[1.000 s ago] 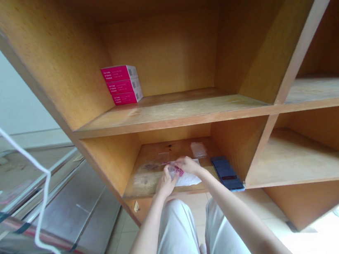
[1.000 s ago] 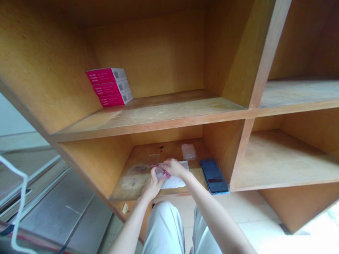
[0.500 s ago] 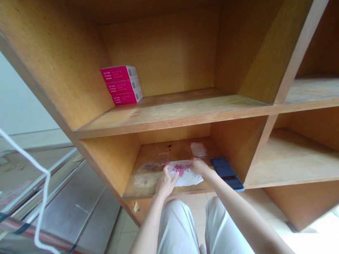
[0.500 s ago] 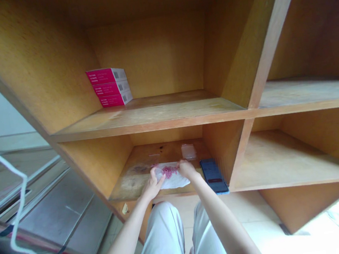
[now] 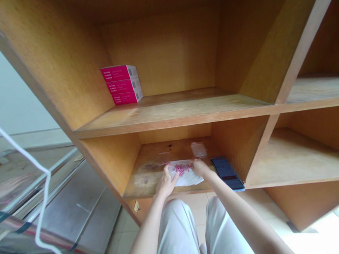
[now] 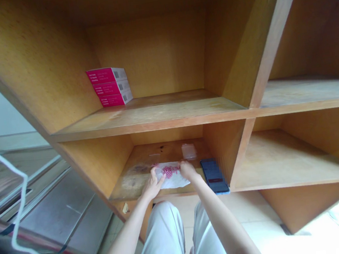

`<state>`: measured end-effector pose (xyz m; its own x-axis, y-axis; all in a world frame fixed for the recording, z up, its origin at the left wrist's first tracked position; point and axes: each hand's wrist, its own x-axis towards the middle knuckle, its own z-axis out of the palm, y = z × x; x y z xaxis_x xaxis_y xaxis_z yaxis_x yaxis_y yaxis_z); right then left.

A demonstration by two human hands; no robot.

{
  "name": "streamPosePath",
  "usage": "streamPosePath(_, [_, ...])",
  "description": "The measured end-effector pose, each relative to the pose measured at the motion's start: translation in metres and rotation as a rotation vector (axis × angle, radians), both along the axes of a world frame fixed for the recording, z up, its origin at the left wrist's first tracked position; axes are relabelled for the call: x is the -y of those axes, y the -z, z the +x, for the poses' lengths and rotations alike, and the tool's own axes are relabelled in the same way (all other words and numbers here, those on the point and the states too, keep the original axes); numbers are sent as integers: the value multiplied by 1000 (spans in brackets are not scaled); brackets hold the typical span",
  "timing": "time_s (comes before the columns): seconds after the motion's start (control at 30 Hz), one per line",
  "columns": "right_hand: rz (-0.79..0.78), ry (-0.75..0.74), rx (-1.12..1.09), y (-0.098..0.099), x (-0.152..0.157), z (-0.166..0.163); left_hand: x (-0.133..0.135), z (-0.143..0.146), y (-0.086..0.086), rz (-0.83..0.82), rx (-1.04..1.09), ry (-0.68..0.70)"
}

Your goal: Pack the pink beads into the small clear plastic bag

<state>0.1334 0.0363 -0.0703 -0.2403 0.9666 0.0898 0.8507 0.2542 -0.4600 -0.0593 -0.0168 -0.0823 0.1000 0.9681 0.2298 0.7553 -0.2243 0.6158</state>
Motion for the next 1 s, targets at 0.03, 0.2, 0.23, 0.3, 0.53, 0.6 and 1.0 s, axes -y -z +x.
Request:
streamPosePath(0.03, [6, 3, 8, 1, 0, 0, 0, 0, 0, 1, 2, 0])
streamPosePath(0.2, [30, 4, 46, 3, -3, 0, 2, 0, -2, -15, 12, 2])
streamPosePath(0.23, [42, 2, 34, 2, -3, -1, 2, 1, -2, -21, 11, 0])
streamPosePath(0.3, [61, -4, -20, -3, -3, -4, 2, 1, -2, -29, 5, -7])
streamPosePath(0.53, [183, -105, -391, -26, 6, -39, 0, 0, 1, 1, 0, 15])
streamPosePath(0.6, [153, -148, -408, -28, 9, -49, -1, 0, 2, -10, -6, 18])
streamPosePath(1.0, [123, -142, -422, -29, 0, -38, -1, 1, -1, -18, -12, 6])
